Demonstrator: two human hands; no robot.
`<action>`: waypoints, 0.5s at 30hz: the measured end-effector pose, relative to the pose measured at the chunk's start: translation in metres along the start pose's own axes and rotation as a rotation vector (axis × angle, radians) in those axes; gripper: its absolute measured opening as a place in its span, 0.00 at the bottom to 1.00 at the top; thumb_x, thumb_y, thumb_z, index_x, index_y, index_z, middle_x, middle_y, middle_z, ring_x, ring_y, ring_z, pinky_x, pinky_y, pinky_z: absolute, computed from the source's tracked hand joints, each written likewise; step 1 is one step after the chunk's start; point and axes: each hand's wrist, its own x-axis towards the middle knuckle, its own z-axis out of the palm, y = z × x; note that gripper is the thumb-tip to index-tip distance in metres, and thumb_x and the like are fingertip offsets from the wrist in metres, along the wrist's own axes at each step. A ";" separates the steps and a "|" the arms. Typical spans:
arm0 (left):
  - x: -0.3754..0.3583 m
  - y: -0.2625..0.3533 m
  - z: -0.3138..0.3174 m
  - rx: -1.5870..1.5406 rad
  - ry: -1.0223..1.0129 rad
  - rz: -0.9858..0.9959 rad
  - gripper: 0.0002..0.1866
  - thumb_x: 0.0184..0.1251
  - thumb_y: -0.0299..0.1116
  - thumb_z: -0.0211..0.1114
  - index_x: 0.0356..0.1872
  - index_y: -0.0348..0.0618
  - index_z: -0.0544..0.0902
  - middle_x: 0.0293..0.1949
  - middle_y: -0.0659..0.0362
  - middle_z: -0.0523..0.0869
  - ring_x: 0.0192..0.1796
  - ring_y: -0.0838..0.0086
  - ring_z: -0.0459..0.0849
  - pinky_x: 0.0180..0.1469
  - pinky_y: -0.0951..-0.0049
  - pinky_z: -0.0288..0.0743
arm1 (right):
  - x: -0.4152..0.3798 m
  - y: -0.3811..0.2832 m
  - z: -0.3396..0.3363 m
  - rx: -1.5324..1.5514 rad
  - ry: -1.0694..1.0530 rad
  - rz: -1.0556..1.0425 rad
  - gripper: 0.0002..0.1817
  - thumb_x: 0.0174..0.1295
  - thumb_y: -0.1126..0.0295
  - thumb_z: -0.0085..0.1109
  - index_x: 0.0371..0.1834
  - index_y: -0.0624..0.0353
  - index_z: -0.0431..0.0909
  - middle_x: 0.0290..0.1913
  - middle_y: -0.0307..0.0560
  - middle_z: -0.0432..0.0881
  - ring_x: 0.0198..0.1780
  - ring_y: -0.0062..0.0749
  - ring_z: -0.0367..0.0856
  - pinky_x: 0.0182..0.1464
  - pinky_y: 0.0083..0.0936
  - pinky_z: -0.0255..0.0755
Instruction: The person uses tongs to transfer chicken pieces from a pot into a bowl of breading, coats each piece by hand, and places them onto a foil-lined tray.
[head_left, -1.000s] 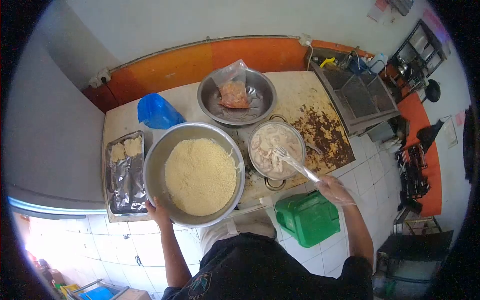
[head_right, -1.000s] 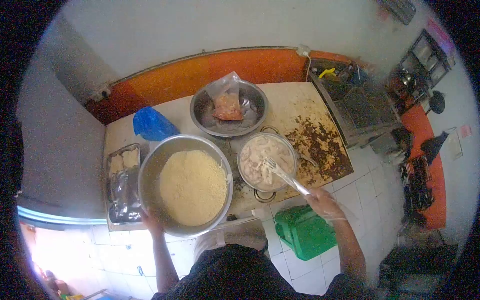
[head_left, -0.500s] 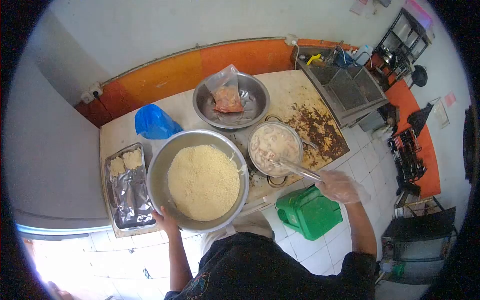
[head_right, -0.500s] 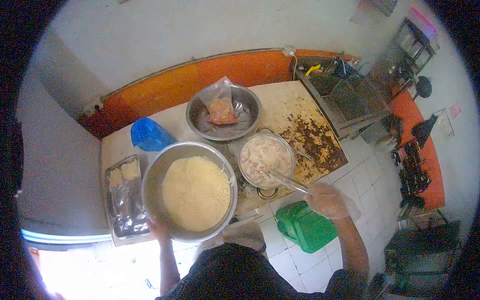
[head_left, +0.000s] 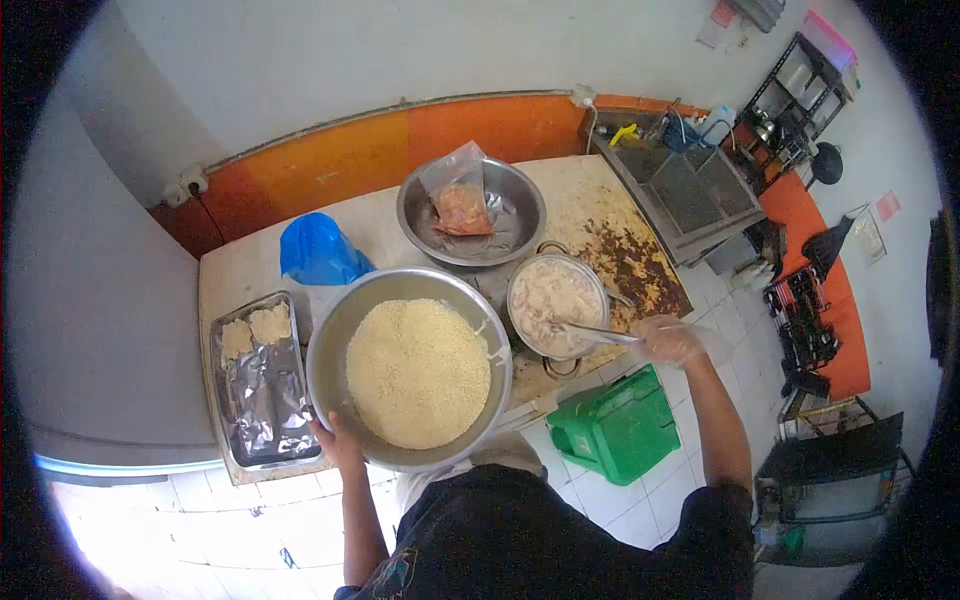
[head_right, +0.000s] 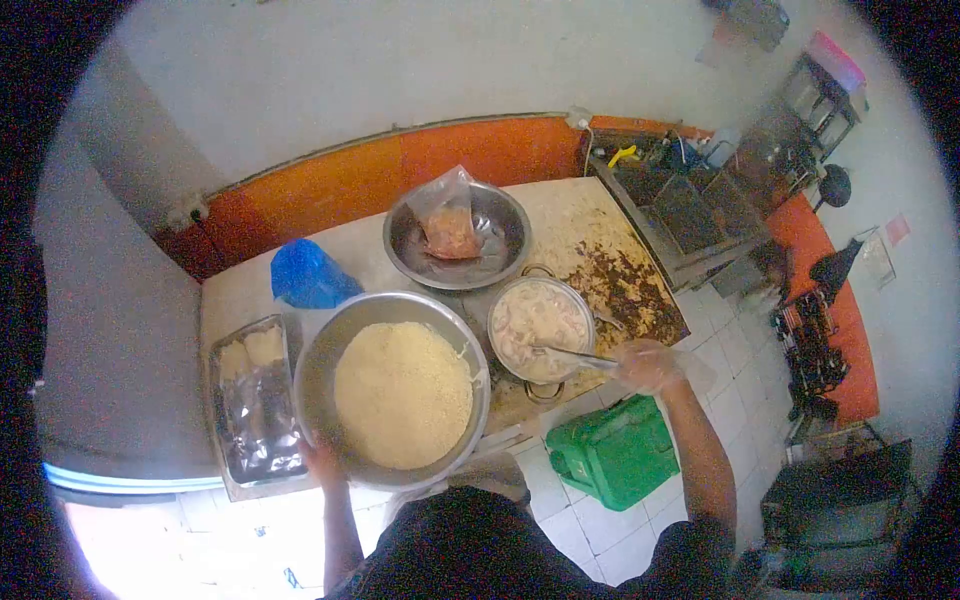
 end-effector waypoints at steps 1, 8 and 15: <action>-0.004 0.012 -0.001 0.036 0.001 0.000 0.18 0.73 0.40 0.55 0.52 0.35 0.68 0.46 0.48 0.76 0.48 0.63 0.74 0.55 0.65 0.66 | 0.001 0.006 0.000 0.162 -0.062 -0.007 0.20 0.59 0.56 0.55 0.45 0.60 0.79 0.33 0.53 0.83 0.40 0.50 0.82 0.45 0.44 0.75; -0.010 0.015 0.002 0.053 0.049 0.024 0.18 0.73 0.40 0.56 0.51 0.36 0.68 0.45 0.49 0.76 0.47 0.64 0.74 0.54 0.65 0.67 | -0.028 -0.031 0.074 0.717 0.154 0.418 0.14 0.66 0.60 0.54 0.44 0.60 0.79 0.22 0.36 0.75 0.28 0.28 0.76 0.31 0.29 0.72; 0.020 -0.025 0.001 -0.022 -0.065 0.053 0.17 0.72 0.40 0.56 0.49 0.36 0.67 0.44 0.50 0.75 0.46 0.66 0.72 0.52 0.66 0.67 | -0.051 -0.044 0.058 0.897 0.227 0.508 0.14 0.65 0.60 0.56 0.39 0.63 0.76 0.28 0.47 0.77 0.36 0.37 0.78 0.42 0.37 0.72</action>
